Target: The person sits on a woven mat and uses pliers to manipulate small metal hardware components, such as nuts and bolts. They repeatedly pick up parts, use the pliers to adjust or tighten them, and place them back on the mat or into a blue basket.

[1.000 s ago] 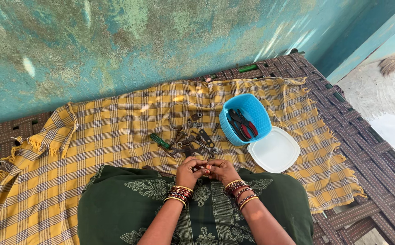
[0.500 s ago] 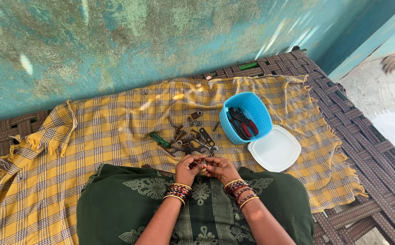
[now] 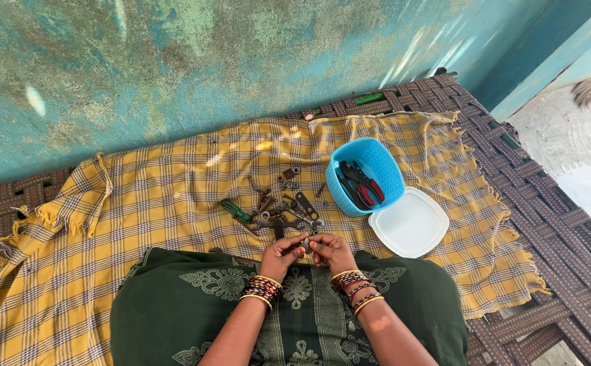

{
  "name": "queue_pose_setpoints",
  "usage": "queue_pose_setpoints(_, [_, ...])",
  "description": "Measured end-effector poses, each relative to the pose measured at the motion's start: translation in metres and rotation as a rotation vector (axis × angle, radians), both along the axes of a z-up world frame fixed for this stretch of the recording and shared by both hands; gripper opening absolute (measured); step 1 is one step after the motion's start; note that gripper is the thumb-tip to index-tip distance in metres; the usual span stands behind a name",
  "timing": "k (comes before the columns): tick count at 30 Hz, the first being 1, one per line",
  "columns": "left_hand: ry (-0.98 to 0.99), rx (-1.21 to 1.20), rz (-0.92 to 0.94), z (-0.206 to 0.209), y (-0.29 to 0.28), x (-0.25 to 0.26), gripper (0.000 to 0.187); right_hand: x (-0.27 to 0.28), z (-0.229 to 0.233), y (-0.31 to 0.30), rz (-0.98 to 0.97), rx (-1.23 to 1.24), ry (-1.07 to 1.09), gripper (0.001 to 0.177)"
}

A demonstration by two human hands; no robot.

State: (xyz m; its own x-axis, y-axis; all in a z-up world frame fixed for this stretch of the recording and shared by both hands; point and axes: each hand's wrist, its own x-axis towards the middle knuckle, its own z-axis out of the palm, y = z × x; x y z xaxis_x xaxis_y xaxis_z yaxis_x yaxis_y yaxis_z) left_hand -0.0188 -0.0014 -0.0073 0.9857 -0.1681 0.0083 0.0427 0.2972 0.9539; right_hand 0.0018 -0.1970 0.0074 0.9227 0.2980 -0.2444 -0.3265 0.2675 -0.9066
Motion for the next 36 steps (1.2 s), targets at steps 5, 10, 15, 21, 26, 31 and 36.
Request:
queue_pose_setpoints(5, [0.007,0.056,-0.026,0.000,0.001,-0.001,0.038,0.001,-0.003,0.001,-0.009,-0.026,-0.038,0.016])
queue_pose_setpoints(10, [0.017,0.043,-0.036,-0.011,-0.002,-0.001,0.036,0.001,-0.011,0.005,-0.020,-0.048,-0.088,0.022])
queue_pose_setpoints(15, [-0.034,0.074,-0.010,-0.012,-0.002,-0.002,0.032,0.000,-0.010,0.008,0.034,-0.204,-0.135,0.020])
queue_pose_setpoints(21, [0.055,-0.003,0.018,-0.019,-0.002,-0.001,0.034,-0.001,-0.011,0.009,0.124,-0.180,-0.091,0.017])
queue_pose_setpoints(26, [0.026,-0.104,-0.004,-0.034,-0.001,0.004,0.035,-0.001,-0.007,0.003,0.170,-0.036,-0.002,0.018])
queue_pose_setpoints(31, [0.028,-0.141,-0.013,-0.034,0.004,0.006,0.036,-0.002,-0.002,0.002,0.177,0.062,0.046,0.023])
queue_pose_setpoints(36, [0.053,-0.190,-0.035,-0.024,0.006,0.005,0.038,-0.002,0.008,0.003,0.216,0.141,0.035,0.029])
